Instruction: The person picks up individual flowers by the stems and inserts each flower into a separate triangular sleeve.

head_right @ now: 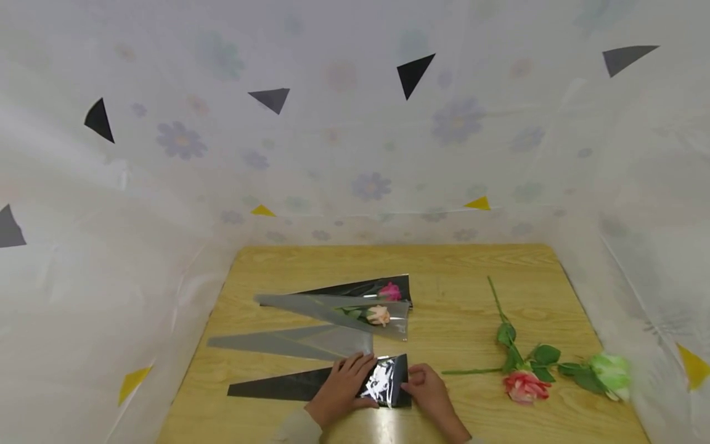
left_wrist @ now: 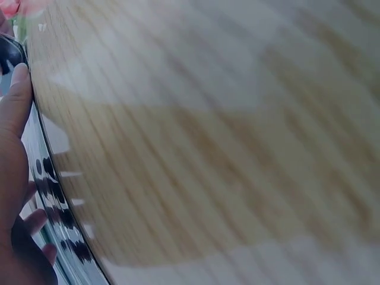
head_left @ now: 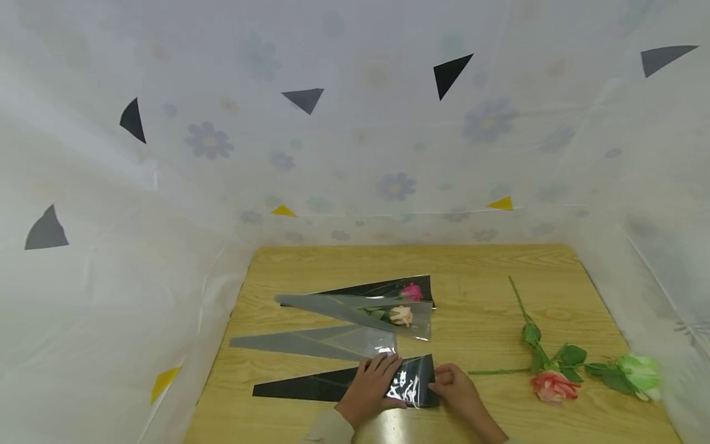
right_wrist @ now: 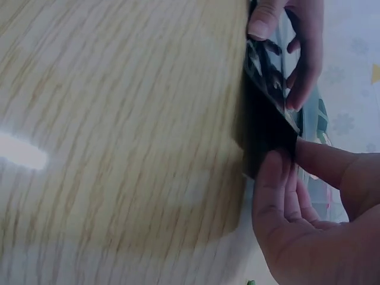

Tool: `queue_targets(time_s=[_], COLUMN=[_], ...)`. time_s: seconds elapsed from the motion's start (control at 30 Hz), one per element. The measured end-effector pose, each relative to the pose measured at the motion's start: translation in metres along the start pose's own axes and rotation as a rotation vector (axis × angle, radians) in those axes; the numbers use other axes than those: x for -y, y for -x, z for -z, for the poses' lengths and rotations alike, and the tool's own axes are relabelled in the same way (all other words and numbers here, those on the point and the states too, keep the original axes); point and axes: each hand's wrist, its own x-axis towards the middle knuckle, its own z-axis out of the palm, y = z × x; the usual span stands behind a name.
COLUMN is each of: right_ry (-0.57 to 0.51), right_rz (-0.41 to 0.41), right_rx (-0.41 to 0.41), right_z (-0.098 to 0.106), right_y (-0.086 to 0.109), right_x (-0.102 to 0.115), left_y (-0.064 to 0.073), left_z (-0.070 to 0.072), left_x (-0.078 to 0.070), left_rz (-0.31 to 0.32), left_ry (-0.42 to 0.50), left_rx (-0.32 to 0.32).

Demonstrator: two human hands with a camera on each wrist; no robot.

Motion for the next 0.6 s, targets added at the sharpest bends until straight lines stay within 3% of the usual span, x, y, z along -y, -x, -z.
queue_targets(time_s=[0.4, 0.6], right_ry=[0.192, 0.386], right_rz=[0.032, 0.17], right_rx=[-0.06, -0.141], right_z=[0.014, 0.027], right_y=[0.01, 0.02], right_x=[0.029, 0.046], left_y=[0.001, -0.002], left_z=[0.005, 0.012], left_x=[0.005, 0.003], left_rz=[0.041, 0.074], left_ry=[0.039, 0.131], left_rx=[-0.033, -0.044])
